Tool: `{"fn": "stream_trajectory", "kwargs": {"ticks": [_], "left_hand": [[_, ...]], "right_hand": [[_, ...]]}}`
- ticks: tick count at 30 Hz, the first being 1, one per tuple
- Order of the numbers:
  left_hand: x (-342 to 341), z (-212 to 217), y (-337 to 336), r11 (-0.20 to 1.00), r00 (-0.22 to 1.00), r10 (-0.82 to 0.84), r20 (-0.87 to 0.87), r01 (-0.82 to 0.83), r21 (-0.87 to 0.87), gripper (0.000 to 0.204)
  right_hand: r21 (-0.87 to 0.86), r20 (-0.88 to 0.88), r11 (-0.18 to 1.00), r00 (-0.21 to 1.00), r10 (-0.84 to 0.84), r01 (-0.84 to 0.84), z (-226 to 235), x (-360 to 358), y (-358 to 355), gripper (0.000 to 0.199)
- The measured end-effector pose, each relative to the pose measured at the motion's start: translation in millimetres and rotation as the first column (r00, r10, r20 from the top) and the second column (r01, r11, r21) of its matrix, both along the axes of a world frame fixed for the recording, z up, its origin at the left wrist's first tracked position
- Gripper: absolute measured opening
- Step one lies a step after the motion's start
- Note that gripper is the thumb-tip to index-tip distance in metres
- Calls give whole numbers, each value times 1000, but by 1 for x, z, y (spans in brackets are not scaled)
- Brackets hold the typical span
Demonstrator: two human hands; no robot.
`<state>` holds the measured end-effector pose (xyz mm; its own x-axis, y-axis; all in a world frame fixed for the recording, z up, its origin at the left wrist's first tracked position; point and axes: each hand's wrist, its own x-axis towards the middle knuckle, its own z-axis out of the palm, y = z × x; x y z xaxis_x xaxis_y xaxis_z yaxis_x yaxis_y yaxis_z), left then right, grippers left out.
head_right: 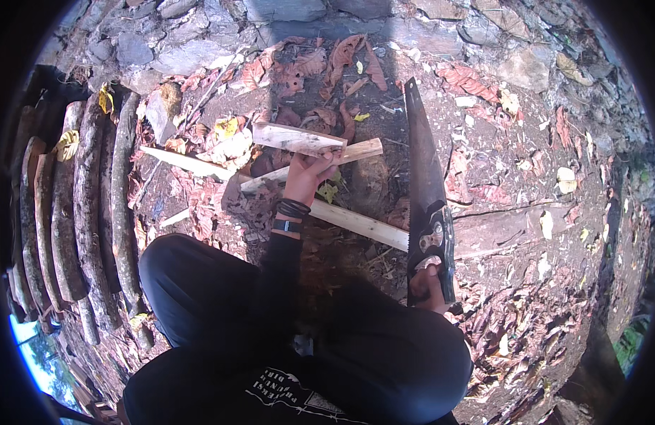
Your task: The person sits on the ground and uses a hand saw to cut a piece of light-colored wood into smaller sections. They hold the wood steady with one hand while sawing with the other, periodically adjusting the wood's position to complete the cuts.
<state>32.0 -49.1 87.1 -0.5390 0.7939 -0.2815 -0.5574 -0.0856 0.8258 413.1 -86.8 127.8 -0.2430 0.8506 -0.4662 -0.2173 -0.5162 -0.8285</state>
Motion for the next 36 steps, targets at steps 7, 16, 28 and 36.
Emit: {"fn": "stream_trajectory", "kwargs": {"ticks": [7,16,28,36], "left_hand": [[-28,-12,4,936,987,-24,-157,-33,-351,64],[-88,25,126,986,999,-14,31,19,-168,31],[-110,-45,95,911,788,-387,-479,249,-328,66],[-64,-56,33,701,273,-704,-656,114,-704,65]], "right_hand": [[118,-38,986,993,-112,116,21,-23,1,15],[68,-55,980,981,-185,189,34,-29,1,23],[86,-56,973,977,-208,212,32,-25,1,17],[77,-55,978,980,-192,196,32,-17,10,19]]}}
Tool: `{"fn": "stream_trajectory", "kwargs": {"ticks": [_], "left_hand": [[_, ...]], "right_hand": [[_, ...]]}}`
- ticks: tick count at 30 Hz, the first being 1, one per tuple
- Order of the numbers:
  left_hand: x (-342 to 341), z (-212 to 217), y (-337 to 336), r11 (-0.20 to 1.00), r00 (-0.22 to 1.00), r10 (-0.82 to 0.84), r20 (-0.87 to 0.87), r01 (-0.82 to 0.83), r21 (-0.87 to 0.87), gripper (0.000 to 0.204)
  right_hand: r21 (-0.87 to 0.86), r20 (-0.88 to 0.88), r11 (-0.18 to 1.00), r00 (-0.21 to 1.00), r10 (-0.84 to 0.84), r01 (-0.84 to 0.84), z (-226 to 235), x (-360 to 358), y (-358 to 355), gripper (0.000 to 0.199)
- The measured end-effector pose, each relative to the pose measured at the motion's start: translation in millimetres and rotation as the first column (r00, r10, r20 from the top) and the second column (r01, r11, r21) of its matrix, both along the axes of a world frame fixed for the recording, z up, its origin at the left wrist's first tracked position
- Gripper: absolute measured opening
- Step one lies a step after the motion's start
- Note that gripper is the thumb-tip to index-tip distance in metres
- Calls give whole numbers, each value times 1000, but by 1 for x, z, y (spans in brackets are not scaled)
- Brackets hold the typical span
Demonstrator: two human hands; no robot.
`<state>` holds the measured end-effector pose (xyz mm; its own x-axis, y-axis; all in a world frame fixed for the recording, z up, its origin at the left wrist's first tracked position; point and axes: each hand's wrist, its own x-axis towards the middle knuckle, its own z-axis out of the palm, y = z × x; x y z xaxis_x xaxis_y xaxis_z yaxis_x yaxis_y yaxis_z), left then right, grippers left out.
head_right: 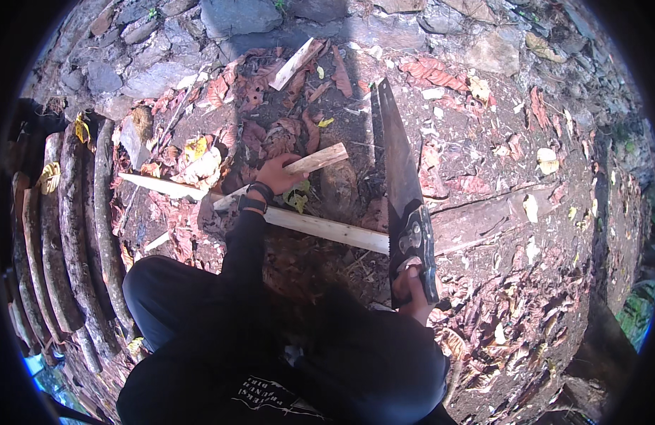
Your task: The person sits on the ground and uses a hand saw to cut a piece of light-colored wood into smaller sections. They hold the wood steady with one hand while sawing with the other, periodically adjusting the wood's position to complete the cuts.
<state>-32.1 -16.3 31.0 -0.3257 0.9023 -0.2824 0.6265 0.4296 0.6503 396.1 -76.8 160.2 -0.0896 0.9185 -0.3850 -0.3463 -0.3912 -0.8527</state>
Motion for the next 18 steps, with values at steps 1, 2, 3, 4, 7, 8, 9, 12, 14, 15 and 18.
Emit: {"fn": "stream_trajectory", "kwargs": {"ticks": [1,2,3,4,7,8,9,12,14,15,18], "left_hand": [[3,1,1,1000,997,-15,-71,13,-23,61],[7,1,3,999,989,-31,-141,25,-48,57],[8,0,4,997,976,-51,-210,37,-72,53],[8,-1,5,999,964,-53,-260,54,-3,50],[9,-11,7,988,923,-12,-384,71,139,46],[18,-9,9,983,926,-19,-378,86,161,45],[20,-5,14,976,923,-18,-384,100,193,45],[34,-1,25,944,930,-56,-363,168,284,44],[45,-3,28,933,911,-93,-401,221,285,43],[51,-7,28,930,908,-83,-410,219,296,43],[62,-11,23,911,906,-16,-422,187,367,48]], "right_hand": [[28,33,999,999,-17,16,3,-6,1,20],[57,65,998,997,-36,32,5,-10,3,22],[68,70,997,997,-29,24,5,-10,4,25],[78,76,997,997,-23,17,5,-10,6,28],[9,-16,1000,1000,-5,5,4,-6,4,25],[-30,-53,999,999,-13,11,3,0,2,23],[-30,-61,1000,998,-11,9,1,2,2,24],[-28,-84,1000,996,-5,3,3,4,0,25],[-15,-75,1000,997,-5,4,1,4,0,26],[-8,-70,1000,998,-5,5,-1,5,0,26],[34,14,999,1000,3,-3,3,2,-1,24]]}}
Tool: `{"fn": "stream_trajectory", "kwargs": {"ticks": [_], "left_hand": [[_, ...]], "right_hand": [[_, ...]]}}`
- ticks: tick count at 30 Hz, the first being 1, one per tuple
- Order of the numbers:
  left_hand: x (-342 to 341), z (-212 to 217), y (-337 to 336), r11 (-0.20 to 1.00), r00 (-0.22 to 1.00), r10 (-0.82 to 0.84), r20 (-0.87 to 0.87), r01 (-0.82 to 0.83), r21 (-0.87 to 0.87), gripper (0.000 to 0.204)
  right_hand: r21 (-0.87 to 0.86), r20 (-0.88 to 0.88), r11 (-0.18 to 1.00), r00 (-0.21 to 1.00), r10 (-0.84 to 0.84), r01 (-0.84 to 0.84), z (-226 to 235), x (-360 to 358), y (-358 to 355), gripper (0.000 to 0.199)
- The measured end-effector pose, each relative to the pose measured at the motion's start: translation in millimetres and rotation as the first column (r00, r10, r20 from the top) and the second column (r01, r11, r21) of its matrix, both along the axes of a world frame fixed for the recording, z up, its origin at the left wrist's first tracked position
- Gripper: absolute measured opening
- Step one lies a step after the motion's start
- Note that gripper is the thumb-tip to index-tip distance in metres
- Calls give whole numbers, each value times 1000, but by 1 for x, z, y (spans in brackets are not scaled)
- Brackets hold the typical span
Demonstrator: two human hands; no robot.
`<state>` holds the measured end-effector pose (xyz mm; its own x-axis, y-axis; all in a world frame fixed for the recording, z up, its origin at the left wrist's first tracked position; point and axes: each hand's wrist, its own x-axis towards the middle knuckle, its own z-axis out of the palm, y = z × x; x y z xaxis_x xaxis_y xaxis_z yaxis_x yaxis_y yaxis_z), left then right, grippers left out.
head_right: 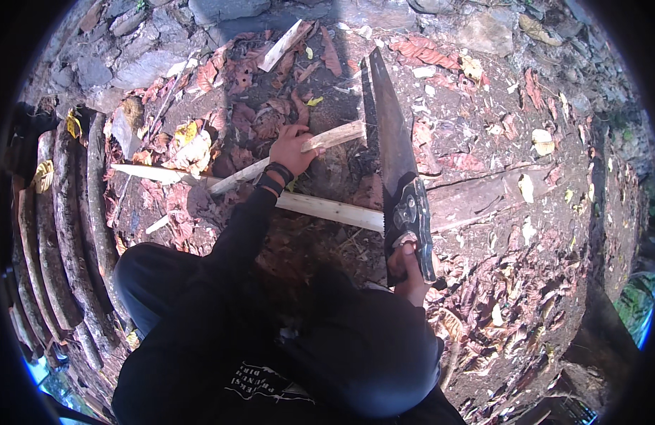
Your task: The person sits on the ground and uses a hand saw to cut a piece of light-colored wood into smaller sections. They hold the wood steady with one hand while sawing with the other, periodically adjusting the wood's position to complete the cuts.
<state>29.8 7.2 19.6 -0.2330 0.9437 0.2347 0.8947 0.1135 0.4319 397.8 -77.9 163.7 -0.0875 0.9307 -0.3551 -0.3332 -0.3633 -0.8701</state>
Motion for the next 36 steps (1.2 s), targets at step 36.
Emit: {"fn": "stream_trajectory", "kwargs": {"ticks": [36], "left_hand": [[-67,131,-29,936,-99,-350,932,-6,351,77]], "right_hand": [[5,-58,1000,998,0,1,-11,3,-6,12]]}}
